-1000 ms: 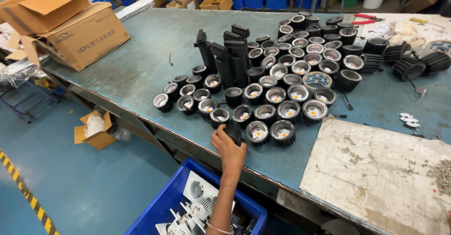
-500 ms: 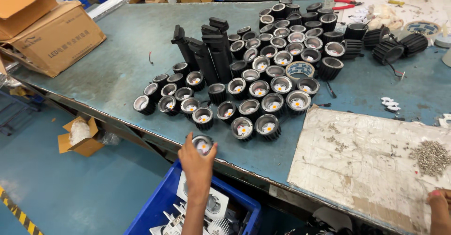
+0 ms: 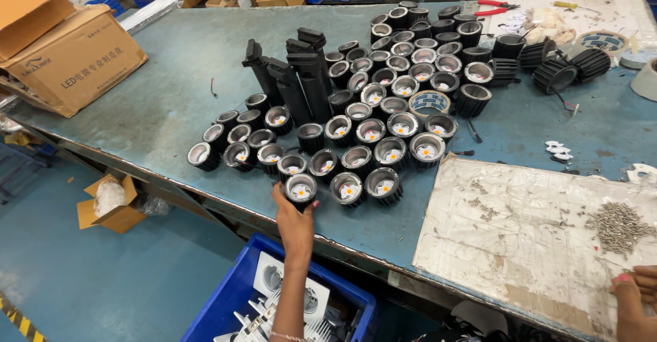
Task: The person assembles LED bulb components at a workbench, placing electronic boards into housing units and securing them using an electric screwdriver.
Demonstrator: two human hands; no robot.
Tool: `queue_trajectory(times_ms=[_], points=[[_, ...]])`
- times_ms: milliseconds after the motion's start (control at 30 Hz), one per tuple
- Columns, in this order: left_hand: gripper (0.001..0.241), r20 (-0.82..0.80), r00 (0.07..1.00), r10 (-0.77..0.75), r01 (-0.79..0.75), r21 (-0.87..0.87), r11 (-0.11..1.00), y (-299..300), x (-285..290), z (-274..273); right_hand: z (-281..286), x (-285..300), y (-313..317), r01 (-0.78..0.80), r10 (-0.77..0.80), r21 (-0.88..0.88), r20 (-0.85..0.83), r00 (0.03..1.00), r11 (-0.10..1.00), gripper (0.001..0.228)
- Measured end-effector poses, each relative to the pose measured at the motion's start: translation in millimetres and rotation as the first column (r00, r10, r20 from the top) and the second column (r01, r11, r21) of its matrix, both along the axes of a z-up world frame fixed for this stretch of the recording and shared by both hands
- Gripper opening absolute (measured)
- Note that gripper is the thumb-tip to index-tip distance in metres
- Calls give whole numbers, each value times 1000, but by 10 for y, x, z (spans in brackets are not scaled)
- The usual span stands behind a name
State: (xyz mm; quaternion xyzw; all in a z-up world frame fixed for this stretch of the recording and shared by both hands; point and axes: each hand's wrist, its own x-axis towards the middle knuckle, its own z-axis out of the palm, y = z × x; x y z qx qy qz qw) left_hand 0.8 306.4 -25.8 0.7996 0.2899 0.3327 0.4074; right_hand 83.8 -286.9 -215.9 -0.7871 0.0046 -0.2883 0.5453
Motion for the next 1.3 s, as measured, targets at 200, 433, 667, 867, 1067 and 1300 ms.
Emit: queue_trajectory(times_ms=[200,433,667,867,1067,1300], points=[[104,-249,969,-13,49,141,989,388,415,-172,261,-196,110,-27,31,-46,72,997,999,18],[91,-511,857,65,95,281,955,688,832,-284,1156,-537,582,69,-71,-106,-14,997,992,19],[84,-483,874,47,149,360,921,645,606,-89,1844,-685,946,90,-90,-91,1,996,992,19],[89,-205,978,-39,98,285,954,602,346,-254,2291,85,988,-56,67,-183,55,996,982,18],[89,234,959,163,-203,159,966,780,422,-578,2487,2137,1109,-23,74,-290,167,983,957,37],[93,130,891,434,-446,86,891,1008,1125,-466,2144,3609,1294,66,-79,-381,-19,997,922,81]])
